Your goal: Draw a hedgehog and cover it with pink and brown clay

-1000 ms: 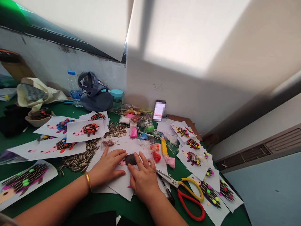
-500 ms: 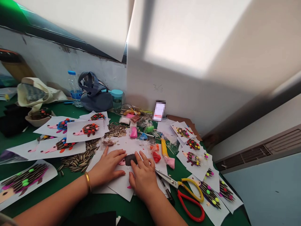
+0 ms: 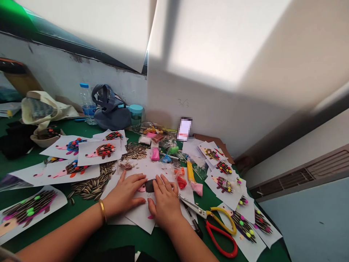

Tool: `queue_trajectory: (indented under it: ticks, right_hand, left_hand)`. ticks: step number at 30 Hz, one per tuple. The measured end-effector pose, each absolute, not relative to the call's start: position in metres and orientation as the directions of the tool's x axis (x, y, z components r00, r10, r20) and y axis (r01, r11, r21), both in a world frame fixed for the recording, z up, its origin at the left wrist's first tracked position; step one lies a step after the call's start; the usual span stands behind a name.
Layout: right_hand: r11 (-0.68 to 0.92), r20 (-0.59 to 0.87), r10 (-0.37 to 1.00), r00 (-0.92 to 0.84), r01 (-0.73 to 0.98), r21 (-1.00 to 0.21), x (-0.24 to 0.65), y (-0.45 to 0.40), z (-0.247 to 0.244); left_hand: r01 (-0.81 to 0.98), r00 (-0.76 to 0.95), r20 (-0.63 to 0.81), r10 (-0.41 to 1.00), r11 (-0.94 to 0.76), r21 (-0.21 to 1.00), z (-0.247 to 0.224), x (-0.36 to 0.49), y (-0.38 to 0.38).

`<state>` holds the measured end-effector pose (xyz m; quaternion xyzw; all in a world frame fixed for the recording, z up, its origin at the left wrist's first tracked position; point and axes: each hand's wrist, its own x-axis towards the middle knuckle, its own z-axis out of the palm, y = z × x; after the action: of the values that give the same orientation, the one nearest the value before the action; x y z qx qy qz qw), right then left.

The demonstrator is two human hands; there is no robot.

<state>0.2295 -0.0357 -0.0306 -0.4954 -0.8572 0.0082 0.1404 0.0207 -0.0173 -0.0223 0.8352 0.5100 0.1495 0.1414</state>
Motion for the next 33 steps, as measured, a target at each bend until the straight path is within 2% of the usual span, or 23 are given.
queue_trajectory:
  ticks: [5,12,15,24,33]
  right_hand:
    - [0.533,0.197,0.842,-0.502,0.830,-0.164,0.2256,-0.0340,-0.0314]
    - [0.547,0.257,0.828,-0.498,0.818,-0.175,0.2231,-0.0346,-0.0299]
    - [0.566,0.237,0.817,-0.525,0.807,-0.166,0.2210,-0.0362,-0.0278]
    - [0.514,0.265,0.844,-0.466,0.844,-0.152,0.2256,-0.0329,-0.0264]
    - [0.497,0.224,0.860,-0.459,0.853,-0.161,0.2256,-0.0280,-0.0235]
  left_hand:
    - [0.805,0.437,0.134,0.890,-0.453,0.382,-0.0248,0.0210,-0.0173]
    - [0.807,0.445,0.109,0.889,-0.450,0.382,-0.0222,0.0212,-0.0175]
    - [0.809,0.442,0.109,0.890,-0.448,0.380,-0.0228,0.0206,-0.0178]
    - [0.805,0.440,0.094,0.893,-0.439,0.398,-0.0214,0.0205,-0.0179]
    - [0.809,0.442,0.076,0.894,-0.434,0.396,-0.0173,0.0213,-0.0182]
